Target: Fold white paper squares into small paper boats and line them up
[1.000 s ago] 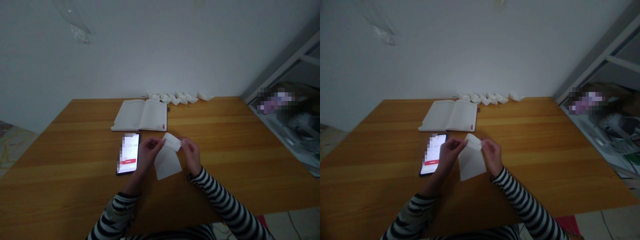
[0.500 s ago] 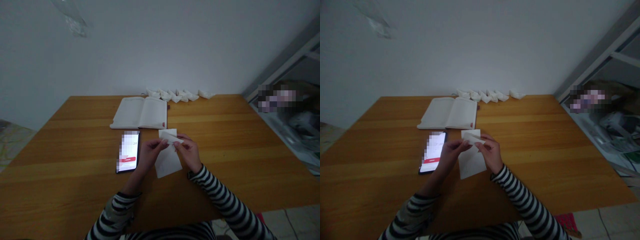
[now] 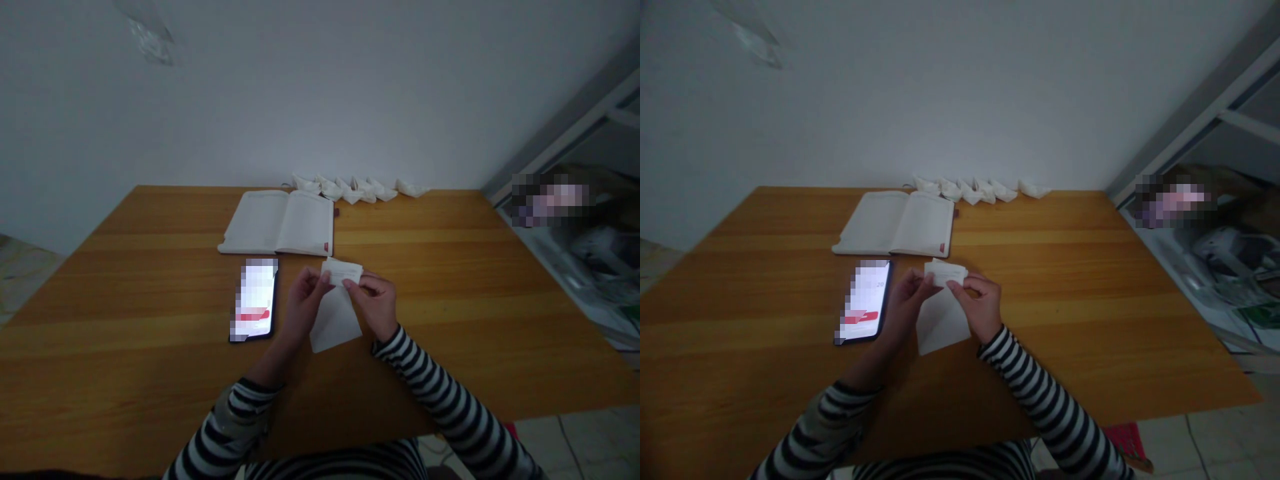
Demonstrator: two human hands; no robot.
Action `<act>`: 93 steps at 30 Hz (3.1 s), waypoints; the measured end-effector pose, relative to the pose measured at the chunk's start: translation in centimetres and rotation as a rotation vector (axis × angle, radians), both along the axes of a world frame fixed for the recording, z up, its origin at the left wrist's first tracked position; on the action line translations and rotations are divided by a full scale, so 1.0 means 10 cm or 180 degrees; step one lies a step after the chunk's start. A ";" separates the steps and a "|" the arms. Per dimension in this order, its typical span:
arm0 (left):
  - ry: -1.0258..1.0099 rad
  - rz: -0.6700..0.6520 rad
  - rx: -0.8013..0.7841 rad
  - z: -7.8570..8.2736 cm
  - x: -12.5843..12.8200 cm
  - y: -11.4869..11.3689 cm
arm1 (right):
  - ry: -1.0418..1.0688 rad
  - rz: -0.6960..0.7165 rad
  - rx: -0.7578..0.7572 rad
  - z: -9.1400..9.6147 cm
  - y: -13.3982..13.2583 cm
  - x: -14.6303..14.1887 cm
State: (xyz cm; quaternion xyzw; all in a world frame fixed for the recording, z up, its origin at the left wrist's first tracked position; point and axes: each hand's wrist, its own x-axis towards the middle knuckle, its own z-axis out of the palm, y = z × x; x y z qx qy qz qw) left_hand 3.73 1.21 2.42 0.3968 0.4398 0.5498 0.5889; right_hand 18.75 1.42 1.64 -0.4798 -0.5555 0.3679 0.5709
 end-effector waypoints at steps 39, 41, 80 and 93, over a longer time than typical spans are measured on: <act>-0.0352 0.0952 -0.0635 -0.04 0.06 -0.06 | 0.1461 0.0053 -0.1088 -0.10 -0.11 -0.24; -0.0322 0.0972 -0.0658 -0.03 0.06 -0.07 | 0.1456 0.0032 -0.1128 -0.10 -0.11 -0.24; 0.0847 0.1375 -0.0328 -0.04 0.14 -0.17 | 0.2059 0.0056 -0.1374 -0.06 -0.15 -0.34; 0.0576 0.1481 -0.0494 -0.01 0.17 -0.16 | 0.1635 -0.0095 -0.1245 -0.03 -0.19 -0.35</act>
